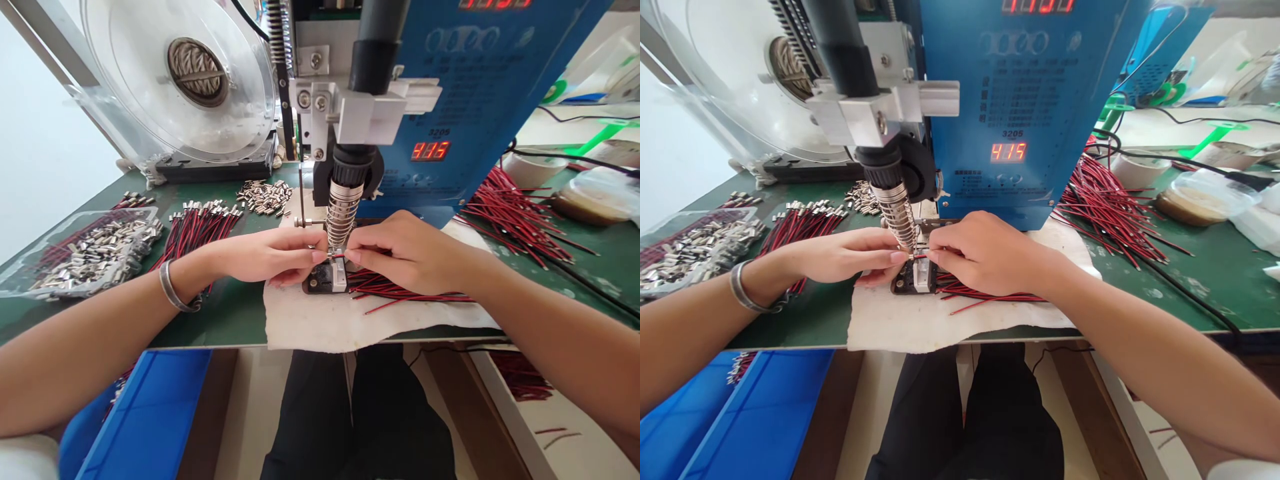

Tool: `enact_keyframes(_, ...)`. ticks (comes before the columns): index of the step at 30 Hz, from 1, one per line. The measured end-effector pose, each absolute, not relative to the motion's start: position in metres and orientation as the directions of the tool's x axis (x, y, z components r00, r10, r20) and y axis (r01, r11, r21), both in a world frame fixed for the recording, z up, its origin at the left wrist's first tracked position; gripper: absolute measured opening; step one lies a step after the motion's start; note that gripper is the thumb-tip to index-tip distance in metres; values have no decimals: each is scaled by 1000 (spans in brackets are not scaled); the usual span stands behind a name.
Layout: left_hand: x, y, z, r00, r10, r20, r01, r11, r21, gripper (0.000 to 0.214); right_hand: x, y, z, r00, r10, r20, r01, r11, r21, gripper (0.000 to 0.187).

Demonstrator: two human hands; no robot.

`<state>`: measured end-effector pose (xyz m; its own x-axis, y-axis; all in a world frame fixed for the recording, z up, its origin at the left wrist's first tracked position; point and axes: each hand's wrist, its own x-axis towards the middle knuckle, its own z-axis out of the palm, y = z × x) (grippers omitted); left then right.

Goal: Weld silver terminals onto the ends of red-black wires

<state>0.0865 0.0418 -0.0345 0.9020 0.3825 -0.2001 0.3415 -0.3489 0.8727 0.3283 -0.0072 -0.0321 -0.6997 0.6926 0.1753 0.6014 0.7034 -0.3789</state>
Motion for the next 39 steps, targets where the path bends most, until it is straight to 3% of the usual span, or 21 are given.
enact_keyframes(39, 86, 43, -34, 905, 374, -203, 348, -375, 859, 35, 328, -8, -33, -692, 699, 181, 609, 700, -373, 29)
